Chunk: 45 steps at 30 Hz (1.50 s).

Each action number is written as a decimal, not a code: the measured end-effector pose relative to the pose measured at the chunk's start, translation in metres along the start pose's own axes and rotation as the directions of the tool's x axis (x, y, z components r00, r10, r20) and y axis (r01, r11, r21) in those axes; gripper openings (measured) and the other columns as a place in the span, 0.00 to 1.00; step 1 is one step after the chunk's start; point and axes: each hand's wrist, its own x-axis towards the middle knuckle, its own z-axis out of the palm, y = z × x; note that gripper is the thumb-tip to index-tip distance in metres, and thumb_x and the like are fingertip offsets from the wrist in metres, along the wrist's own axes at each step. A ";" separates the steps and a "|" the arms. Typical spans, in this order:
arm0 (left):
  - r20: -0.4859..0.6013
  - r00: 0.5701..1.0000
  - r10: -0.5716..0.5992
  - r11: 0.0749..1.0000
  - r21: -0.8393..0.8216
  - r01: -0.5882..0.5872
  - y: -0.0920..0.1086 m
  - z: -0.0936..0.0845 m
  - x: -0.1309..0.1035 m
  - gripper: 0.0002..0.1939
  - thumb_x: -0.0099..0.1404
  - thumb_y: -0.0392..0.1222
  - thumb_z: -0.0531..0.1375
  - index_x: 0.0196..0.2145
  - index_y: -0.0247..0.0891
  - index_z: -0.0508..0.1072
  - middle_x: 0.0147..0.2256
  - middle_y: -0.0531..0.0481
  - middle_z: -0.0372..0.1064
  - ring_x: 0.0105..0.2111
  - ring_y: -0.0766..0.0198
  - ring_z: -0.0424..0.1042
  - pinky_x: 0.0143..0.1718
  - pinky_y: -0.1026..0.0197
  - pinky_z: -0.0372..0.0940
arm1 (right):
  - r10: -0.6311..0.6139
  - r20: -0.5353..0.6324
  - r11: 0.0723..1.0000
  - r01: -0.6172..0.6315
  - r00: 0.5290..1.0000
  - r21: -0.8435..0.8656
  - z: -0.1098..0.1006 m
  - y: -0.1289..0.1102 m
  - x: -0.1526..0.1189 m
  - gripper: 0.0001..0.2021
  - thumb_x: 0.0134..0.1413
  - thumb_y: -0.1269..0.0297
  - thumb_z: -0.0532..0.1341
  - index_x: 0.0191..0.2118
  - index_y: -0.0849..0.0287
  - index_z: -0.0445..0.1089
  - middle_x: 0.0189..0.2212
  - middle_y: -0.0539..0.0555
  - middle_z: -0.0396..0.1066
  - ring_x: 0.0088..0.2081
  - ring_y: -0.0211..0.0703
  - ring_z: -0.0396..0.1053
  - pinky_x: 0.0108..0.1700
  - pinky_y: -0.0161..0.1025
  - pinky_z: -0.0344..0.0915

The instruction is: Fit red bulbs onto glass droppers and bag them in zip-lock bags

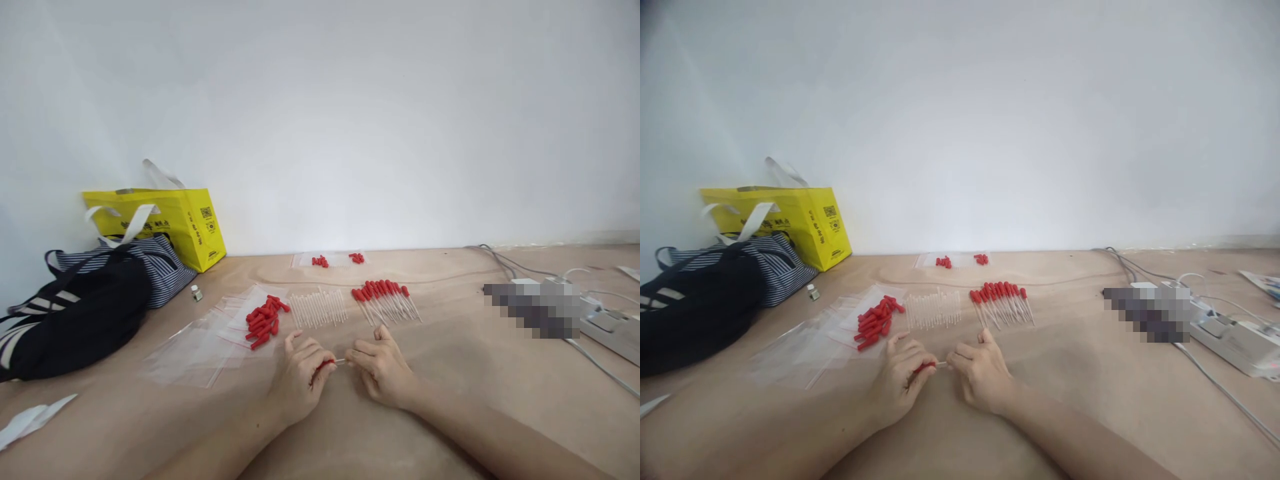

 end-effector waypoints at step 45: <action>-0.139 0.906 -0.399 0.750 0.519 0.410 -0.059 -0.033 0.000 0.14 0.53 0.42 0.57 0.40 0.41 0.68 0.44 0.42 0.64 0.46 0.50 0.58 0.47 0.41 0.42 | 0.834 -0.113 0.503 -0.828 0.540 -0.246 0.015 0.076 0.035 0.11 0.51 0.64 0.50 0.34 0.59 0.69 0.28 0.56 0.71 0.34 0.46 0.65 0.43 0.46 0.45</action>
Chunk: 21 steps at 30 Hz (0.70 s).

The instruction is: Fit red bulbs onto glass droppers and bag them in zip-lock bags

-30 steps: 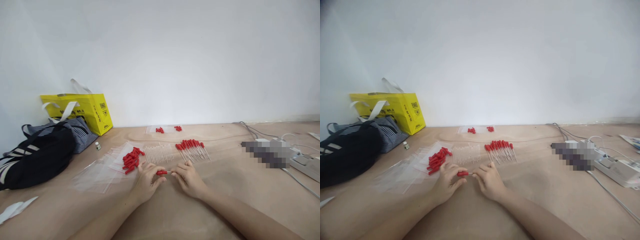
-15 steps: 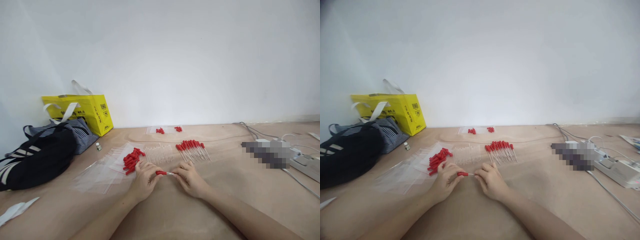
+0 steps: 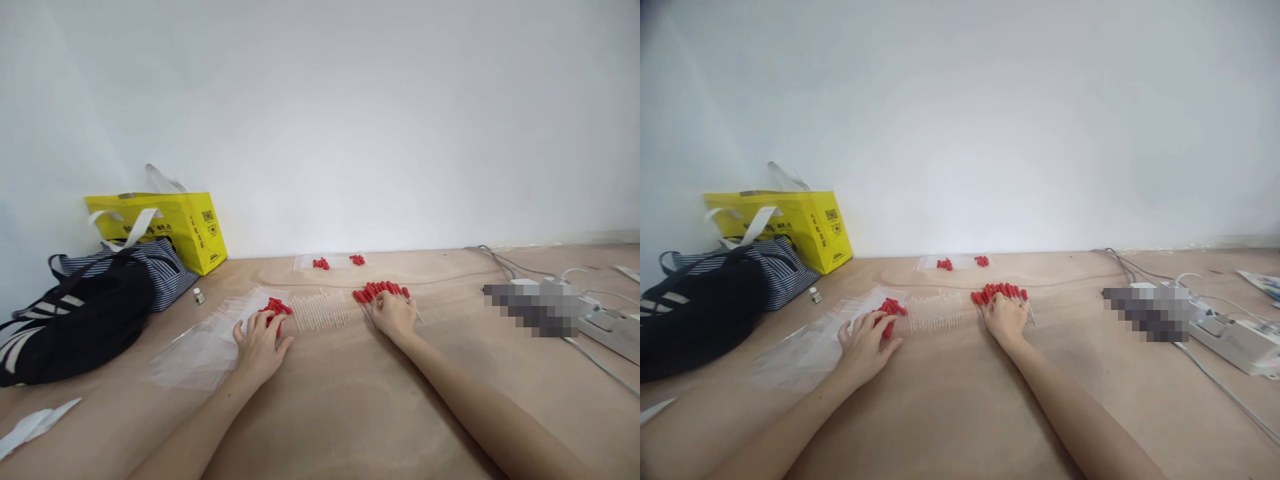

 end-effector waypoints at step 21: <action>-0.041 0.999 0.017 0.986 0.164 -0.010 -0.006 -0.003 0.004 0.09 0.56 0.43 0.56 0.34 0.38 0.69 0.41 0.41 0.64 0.44 0.50 0.59 0.48 0.42 0.42 | -0.013 0.215 0.999 0.021 0.977 -0.036 0.014 -0.072 0.013 0.14 0.48 0.62 0.52 0.33 0.65 0.72 0.35 0.65 0.71 0.39 0.52 0.66 0.42 0.48 0.48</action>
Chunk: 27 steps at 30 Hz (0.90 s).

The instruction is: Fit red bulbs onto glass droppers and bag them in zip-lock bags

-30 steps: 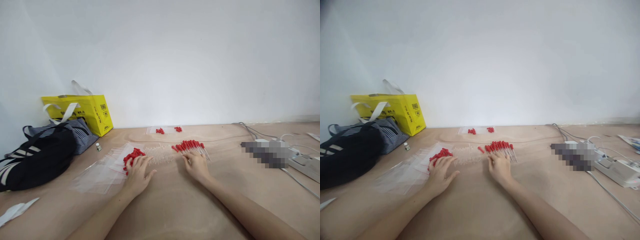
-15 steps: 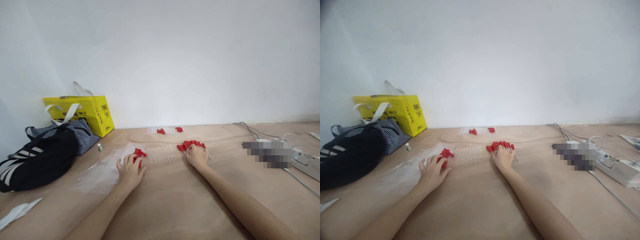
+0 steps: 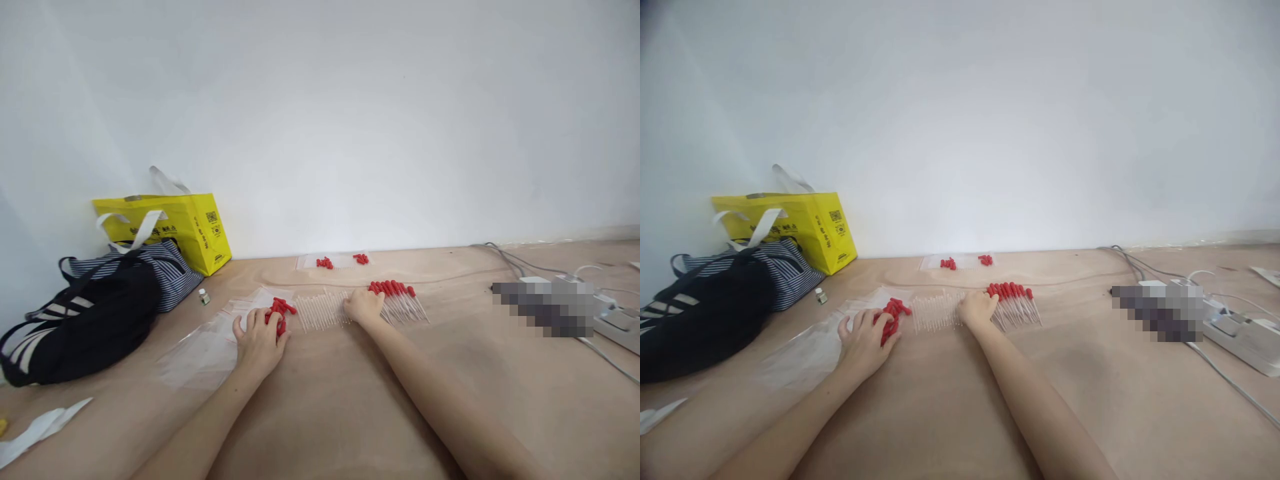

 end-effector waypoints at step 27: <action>0.165 0.915 0.368 0.920 -0.205 -0.333 -0.001 -0.017 0.047 0.09 0.59 0.36 0.52 0.32 0.43 0.71 0.34 0.51 0.70 0.37 0.60 0.66 0.42 0.56 0.55 | -0.499 -0.282 0.800 0.560 0.820 0.215 0.006 0.080 -0.067 0.09 0.57 0.70 0.43 0.31 0.60 0.58 0.27 0.53 0.66 0.26 0.39 0.60 0.35 0.37 0.50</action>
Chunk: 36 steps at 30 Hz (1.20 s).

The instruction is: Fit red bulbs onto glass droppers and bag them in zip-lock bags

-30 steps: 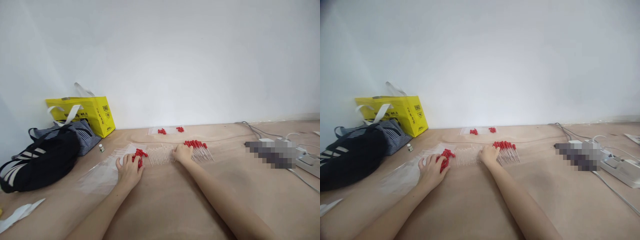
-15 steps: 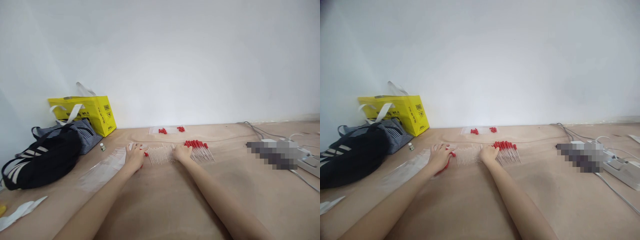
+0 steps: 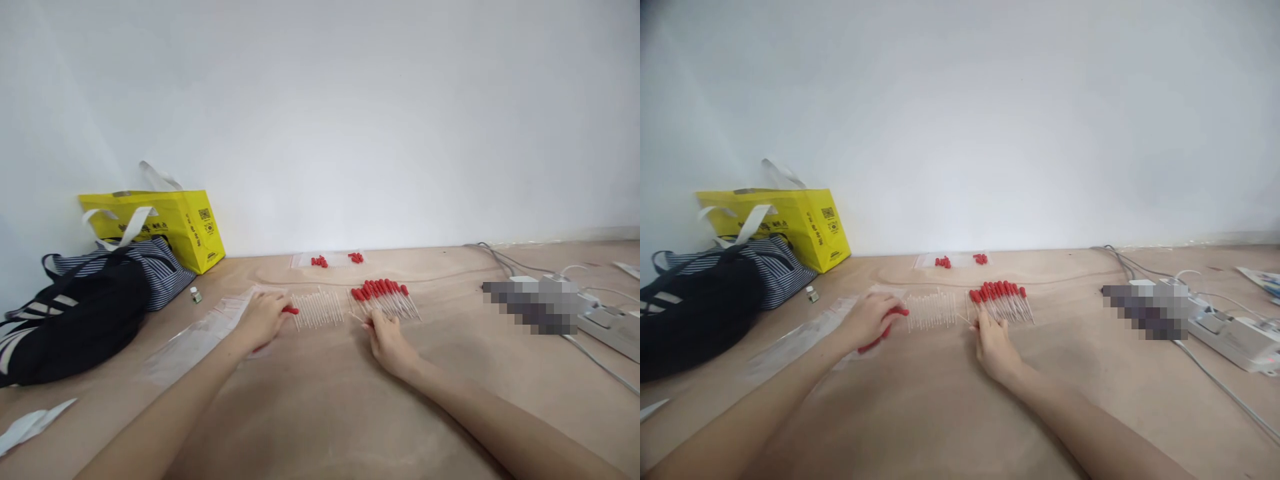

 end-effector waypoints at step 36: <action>-0.077 0.990 -0.115 0.715 -0.698 0.029 0.066 0.041 -0.036 0.11 0.59 0.39 0.53 0.40 0.40 0.67 0.36 0.51 0.71 0.37 0.61 0.69 0.39 0.59 0.61 | -0.217 0.081 0.970 0.206 0.973 0.131 -0.014 -0.032 -0.012 0.07 0.56 0.72 0.48 0.34 0.59 0.62 0.29 0.50 0.68 0.31 0.36 0.63 0.42 0.41 0.46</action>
